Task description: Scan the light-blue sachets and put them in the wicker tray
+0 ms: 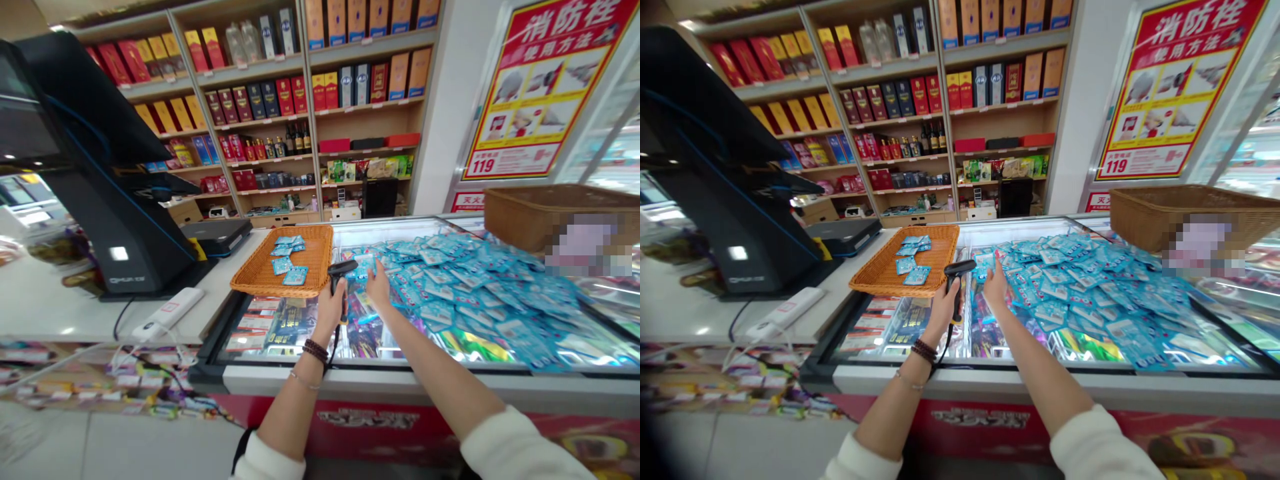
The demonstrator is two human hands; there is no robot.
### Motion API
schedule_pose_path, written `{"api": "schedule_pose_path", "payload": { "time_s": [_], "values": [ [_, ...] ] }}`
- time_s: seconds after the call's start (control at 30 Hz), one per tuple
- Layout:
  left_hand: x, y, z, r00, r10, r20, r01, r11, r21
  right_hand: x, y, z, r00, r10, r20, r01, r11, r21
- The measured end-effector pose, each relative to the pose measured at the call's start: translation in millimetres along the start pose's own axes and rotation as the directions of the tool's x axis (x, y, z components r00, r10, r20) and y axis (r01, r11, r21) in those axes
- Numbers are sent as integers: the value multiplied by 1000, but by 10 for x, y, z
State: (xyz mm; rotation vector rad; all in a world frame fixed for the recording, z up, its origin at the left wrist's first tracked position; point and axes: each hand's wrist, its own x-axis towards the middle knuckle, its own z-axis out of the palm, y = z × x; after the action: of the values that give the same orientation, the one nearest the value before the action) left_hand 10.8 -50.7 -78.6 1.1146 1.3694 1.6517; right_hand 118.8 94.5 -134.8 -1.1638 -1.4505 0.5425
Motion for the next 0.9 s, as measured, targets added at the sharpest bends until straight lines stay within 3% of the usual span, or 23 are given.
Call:
{"api": "schedule_pose_path", "payload": {
  "time_s": [0.27, 0.4, 0.47, 0.57, 0.73, 0.8, 0.9],
  "values": [
    [-3, 14, 2, 1000, -10, 12, 10, 999, -49, -17, -36, 15, 999, 30, 15, -31, 998, 51],
    [1, 40, 13, 999, -29, 32, 32, 994, -106, 141, -44, -142, 1000, 10, 15, -10, 999, 32],
    [21, 45, 33, 998, -52, 40, 57, 991, -119, 348, -27, -364, 1000, -20, -12, 20, 1000, -10],
    [68, 42, 71, 996, -70, 51, 76, 989, -127, 780, 33, -881, 992, -62, -114, 49, 993, -109],
    [139, 22, 74, 994, -92, 57, 98, 989, -109, 1452, 167, -1799, 958, -3, -288, -79, 959, -272],
    [153, 12, 48, 992, -112, 62, 118, 989, -91, 1604, 203, -2027, 955, 20, -297, -112, 949, -296],
    [158, 4, 36, 990, -129, 61, 133, 988, -77, 1695, 228, -2199, 958, 23, -285, -117, 941, -318]
  ]
}}
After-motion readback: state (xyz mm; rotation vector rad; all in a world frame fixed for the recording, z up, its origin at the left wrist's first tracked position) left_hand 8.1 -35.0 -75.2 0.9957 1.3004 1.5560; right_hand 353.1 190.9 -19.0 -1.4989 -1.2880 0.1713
